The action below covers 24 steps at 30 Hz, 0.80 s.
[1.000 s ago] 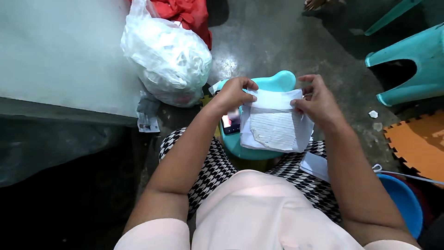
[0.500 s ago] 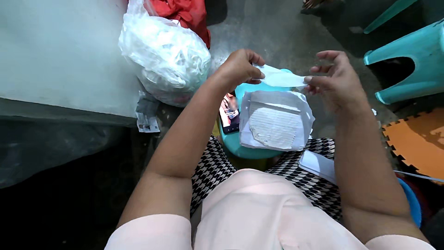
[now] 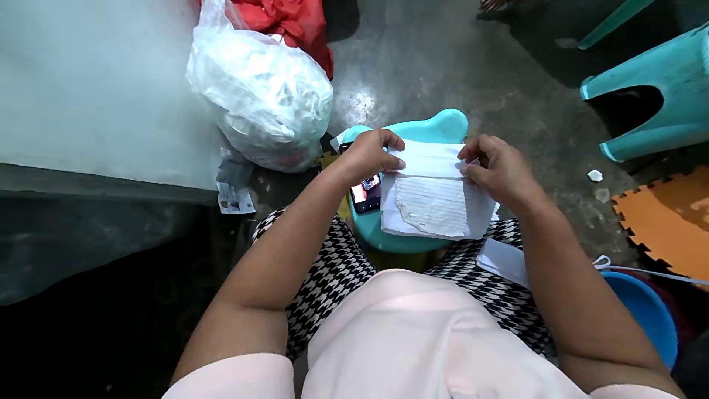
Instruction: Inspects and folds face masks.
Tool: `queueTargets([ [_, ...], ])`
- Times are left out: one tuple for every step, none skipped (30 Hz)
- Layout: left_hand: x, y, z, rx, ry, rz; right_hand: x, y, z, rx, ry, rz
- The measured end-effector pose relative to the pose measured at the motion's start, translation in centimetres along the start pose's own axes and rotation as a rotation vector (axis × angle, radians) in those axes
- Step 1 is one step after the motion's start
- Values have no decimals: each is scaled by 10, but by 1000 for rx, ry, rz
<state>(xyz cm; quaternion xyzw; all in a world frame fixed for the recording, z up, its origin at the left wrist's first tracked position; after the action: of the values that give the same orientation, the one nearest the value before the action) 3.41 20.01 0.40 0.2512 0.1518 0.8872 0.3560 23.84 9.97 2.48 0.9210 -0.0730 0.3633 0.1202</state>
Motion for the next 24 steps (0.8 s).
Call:
queueTargets([
  [1,1,0,-8,-32,6,0,0,-1,-3,27,-2],
  [1,1,0,-14,-65,14,0,0,-3,-5,49,-9],
  [1,2,0,-22,-91,16,0,0,-5,-3,67,-14],
  [1,2,0,-33,-107,18,0,0,-6,2,80,-17],
  [1,2,-1,-43,-119,18,0,0,-8,6,92,-22],
  [1,2,-1,-49,-134,16,0,1,-9,8,106,-25],
  [1,3,-1,-54,-153,16,-1,1,-9,7,118,-30],
  [1,4,0,-57,-173,17,-1,2,-10,6,129,-35],
  [1,5,1,-59,-190,19,-1,3,-10,3,141,-42],
  [2,6,1,-61,-205,21,-1,3,-11,2,149,-46],
  [2,6,2,-62,-212,23,-1,4,-11,3,159,-50],
  [2,7,1,-64,-217,27,-1,4,-12,4,167,-51],
  [3,7,1,-67,-221,31,-1,5,-12,8,172,-51],
  [3,7,1,-68,-222,34,-1,5,-12,15,171,-50],
  [3,8,1,-69,-224,36,-1,7,-12,29,168,-41],
  [3,9,2,-70,-228,37,-1,9,-13,53,163,-24],
  [3,10,3,-67,-234,38,-1,10,-13,71,160,-13],
  [2,11,3,-63,-240,39,-1,11,-13,83,161,-7],
  [2,12,4,-60,-248,41,-2,11,-13,74,160,-7],
  [2,14,5,-64,-260,47,-2,11,-14,68,163,-9],
  [2,15,6,-70,-274,53,-2,11,-15,65,164,-11],
  [2,15,6,-72,-288,57,-2,11,-15,67,166,-10],
  [1,16,6,-77,-298,63,-2,12,-14,78,168,-7],
  [1,16,6,-73,-302,65,-2,14,-13,98,168,-2],
])
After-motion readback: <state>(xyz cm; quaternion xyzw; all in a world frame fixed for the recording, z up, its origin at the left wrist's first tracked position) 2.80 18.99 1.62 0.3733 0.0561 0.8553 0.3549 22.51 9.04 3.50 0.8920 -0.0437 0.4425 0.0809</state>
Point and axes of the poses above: each hand's wrist, its own y-axis away from the middle knuckle, its own x-axis out of the back of the hand, z = x × y, the point moved 7 cm from there along -y, towards the middle knuckle, and after that the axes turned 5 degrees about z, right-handed, at the moved point
